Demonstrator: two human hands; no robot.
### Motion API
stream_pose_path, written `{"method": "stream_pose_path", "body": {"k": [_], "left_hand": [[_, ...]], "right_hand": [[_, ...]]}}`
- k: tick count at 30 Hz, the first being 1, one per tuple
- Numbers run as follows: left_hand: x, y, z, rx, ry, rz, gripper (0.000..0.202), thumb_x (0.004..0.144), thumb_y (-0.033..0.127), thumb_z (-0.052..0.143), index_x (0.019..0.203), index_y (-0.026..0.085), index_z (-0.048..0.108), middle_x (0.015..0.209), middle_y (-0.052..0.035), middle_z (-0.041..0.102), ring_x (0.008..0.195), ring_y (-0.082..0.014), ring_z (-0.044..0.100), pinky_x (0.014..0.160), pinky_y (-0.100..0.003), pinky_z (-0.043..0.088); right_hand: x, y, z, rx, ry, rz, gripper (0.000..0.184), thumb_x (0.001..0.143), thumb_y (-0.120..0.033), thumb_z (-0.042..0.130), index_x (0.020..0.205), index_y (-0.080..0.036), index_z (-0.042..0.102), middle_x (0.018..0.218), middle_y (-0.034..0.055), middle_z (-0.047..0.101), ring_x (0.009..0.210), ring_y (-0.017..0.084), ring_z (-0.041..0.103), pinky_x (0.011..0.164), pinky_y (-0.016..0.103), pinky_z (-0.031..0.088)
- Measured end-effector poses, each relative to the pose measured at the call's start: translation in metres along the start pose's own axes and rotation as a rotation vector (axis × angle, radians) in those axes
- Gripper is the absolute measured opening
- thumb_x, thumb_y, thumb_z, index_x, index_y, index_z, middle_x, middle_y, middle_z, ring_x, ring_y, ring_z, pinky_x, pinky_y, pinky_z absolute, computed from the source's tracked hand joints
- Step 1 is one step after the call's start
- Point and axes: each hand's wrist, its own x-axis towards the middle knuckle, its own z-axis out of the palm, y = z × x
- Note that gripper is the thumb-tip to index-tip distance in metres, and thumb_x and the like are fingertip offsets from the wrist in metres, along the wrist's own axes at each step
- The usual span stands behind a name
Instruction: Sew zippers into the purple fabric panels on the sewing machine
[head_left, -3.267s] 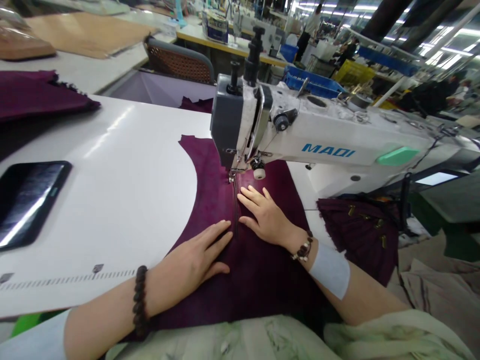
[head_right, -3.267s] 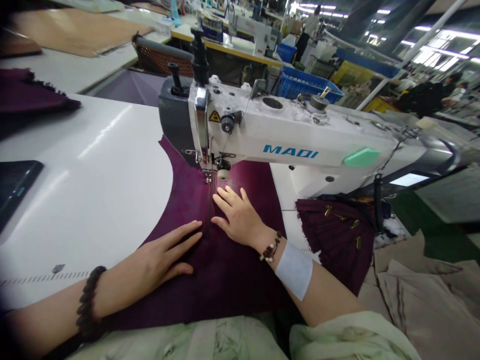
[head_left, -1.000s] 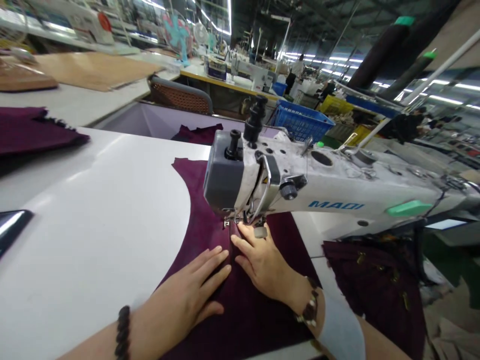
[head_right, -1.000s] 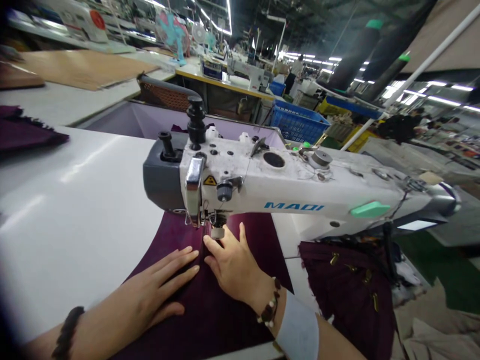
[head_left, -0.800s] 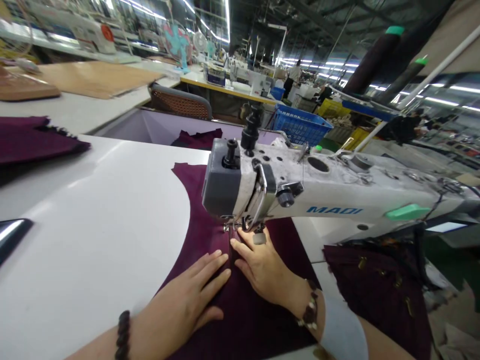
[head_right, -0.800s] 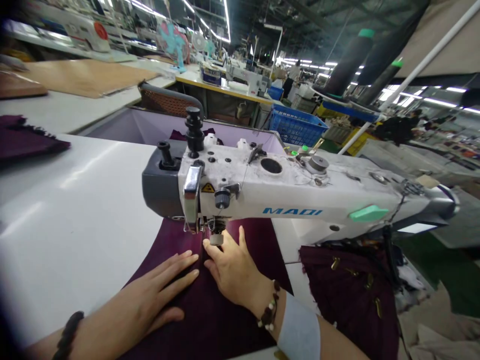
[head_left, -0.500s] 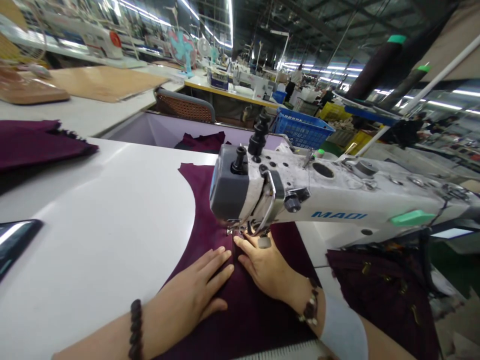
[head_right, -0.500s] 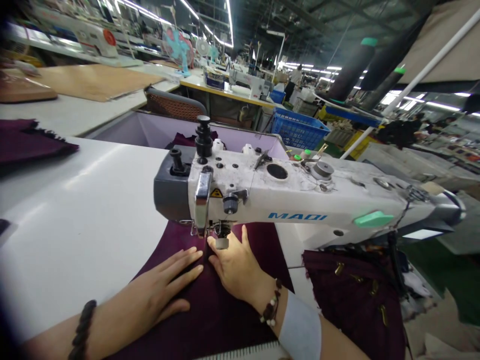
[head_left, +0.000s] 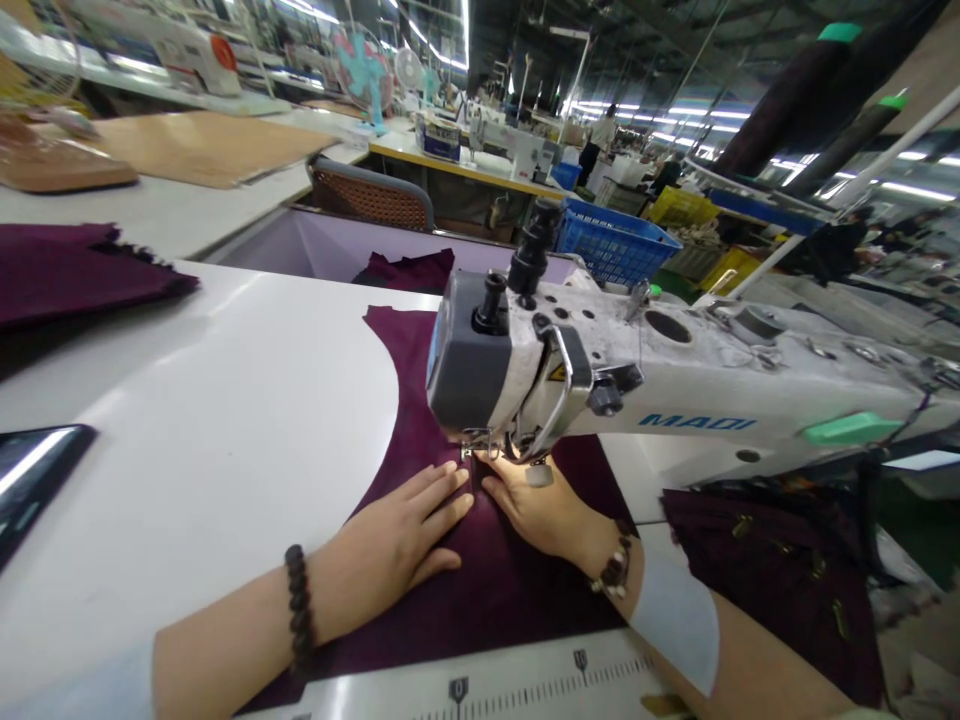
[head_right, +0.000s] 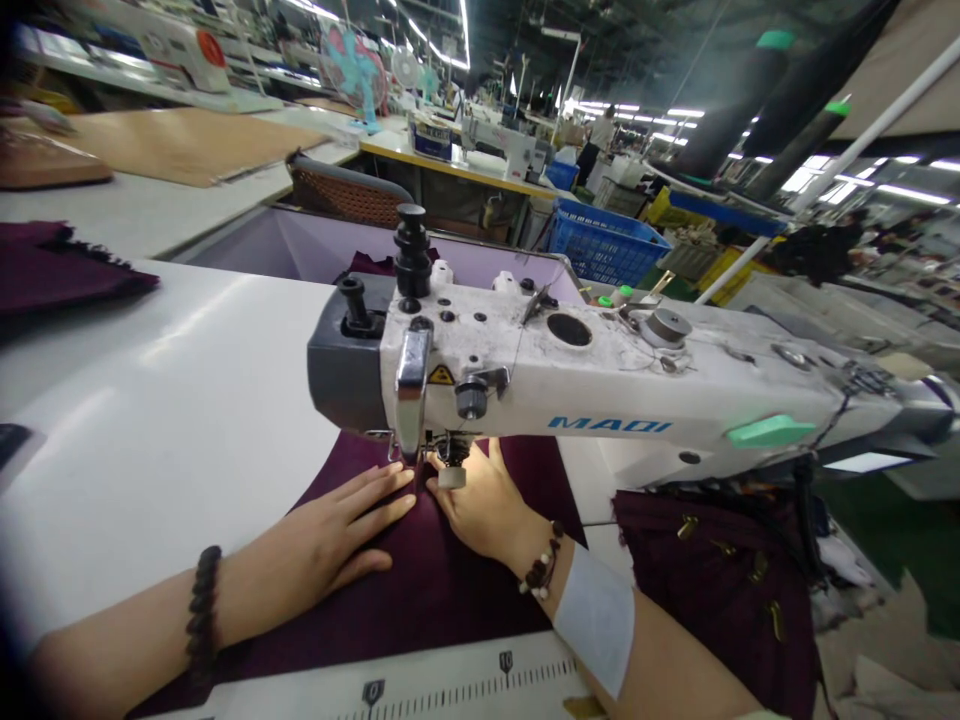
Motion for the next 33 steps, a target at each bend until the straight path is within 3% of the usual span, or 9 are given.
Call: {"method": "stream_pose_path", "body": {"k": [8, 12, 18, 23, 29, 33], "left_hand": [[0.007, -0.007, -0.001, -0.028, -0.049, 0.02, 0.043, 0.089, 0.038, 0.051, 0.122, 0.009, 0.053, 0.124, -0.0147, 0.055, 0.119, -0.0271, 0.048, 0.103, -0.039, 0.041], [0.014, 0.002, -0.002, -0.022, -0.078, -0.076, 0.041, 0.088, 0.035, 0.053, 0.119, 0.007, 0.053, 0.119, -0.0151, 0.056, 0.113, -0.0271, 0.052, 0.101, -0.041, 0.042], [0.017, 0.012, -0.003, 0.006, -0.042, -0.082, 0.066, 0.075, 0.049, 0.063, 0.117, -0.001, 0.052, 0.114, -0.0195, 0.057, 0.109, -0.0311, 0.052, 0.098, -0.044, 0.043], [0.011, 0.011, 0.004, -0.009, -0.031, -0.083, 0.063, 0.08, 0.05, 0.055, 0.12, 0.002, 0.05, 0.121, -0.0189, 0.054, 0.118, -0.0297, 0.047, 0.102, -0.045, 0.04], [0.011, 0.01, 0.004, -0.004, -0.036, -0.07, 0.065, 0.076, 0.048, 0.063, 0.12, 0.001, 0.051, 0.119, -0.0194, 0.055, 0.115, -0.0313, 0.049, 0.101, -0.045, 0.042], [0.011, 0.008, 0.003, -0.023, -0.023, -0.084, 0.059, 0.083, 0.048, 0.055, 0.121, 0.004, 0.05, 0.12, -0.0179, 0.054, 0.116, -0.0293, 0.049, 0.101, -0.044, 0.041]], "right_hand": [[0.006, -0.001, -0.007, -0.145, -0.081, -0.017, 0.028, 0.094, -0.024, 0.037, 0.106, -0.019, 0.062, 0.11, 0.0075, 0.064, 0.105, 0.024, 0.055, 0.093, 0.042, 0.04], [0.008, -0.001, -0.006, -0.105, -0.071, 0.02, 0.028, 0.094, -0.026, 0.039, 0.105, -0.018, 0.063, 0.11, 0.0081, 0.064, 0.104, 0.023, 0.056, 0.091, 0.04, 0.041], [0.009, 0.005, -0.001, -0.016, -0.054, 0.042, 0.028, 0.093, -0.028, 0.041, 0.108, -0.018, 0.061, 0.112, 0.0071, 0.063, 0.109, 0.023, 0.053, 0.097, 0.041, 0.038], [0.008, 0.007, -0.001, -0.045, -0.088, 0.021, 0.028, 0.093, -0.027, 0.039, 0.102, -0.018, 0.065, 0.11, 0.0071, 0.064, 0.108, 0.024, 0.054, 0.096, 0.042, 0.038], [0.008, 0.007, -0.001, -0.039, -0.073, 0.018, 0.028, 0.093, -0.026, 0.04, 0.101, -0.019, 0.066, 0.108, 0.006, 0.065, 0.107, 0.022, 0.054, 0.098, 0.041, 0.037], [0.009, 0.007, -0.002, -0.07, -0.088, 0.018, 0.03, 0.094, -0.028, 0.038, 0.101, -0.019, 0.066, 0.107, 0.008, 0.065, 0.105, 0.023, 0.055, 0.097, 0.042, 0.037]]}}
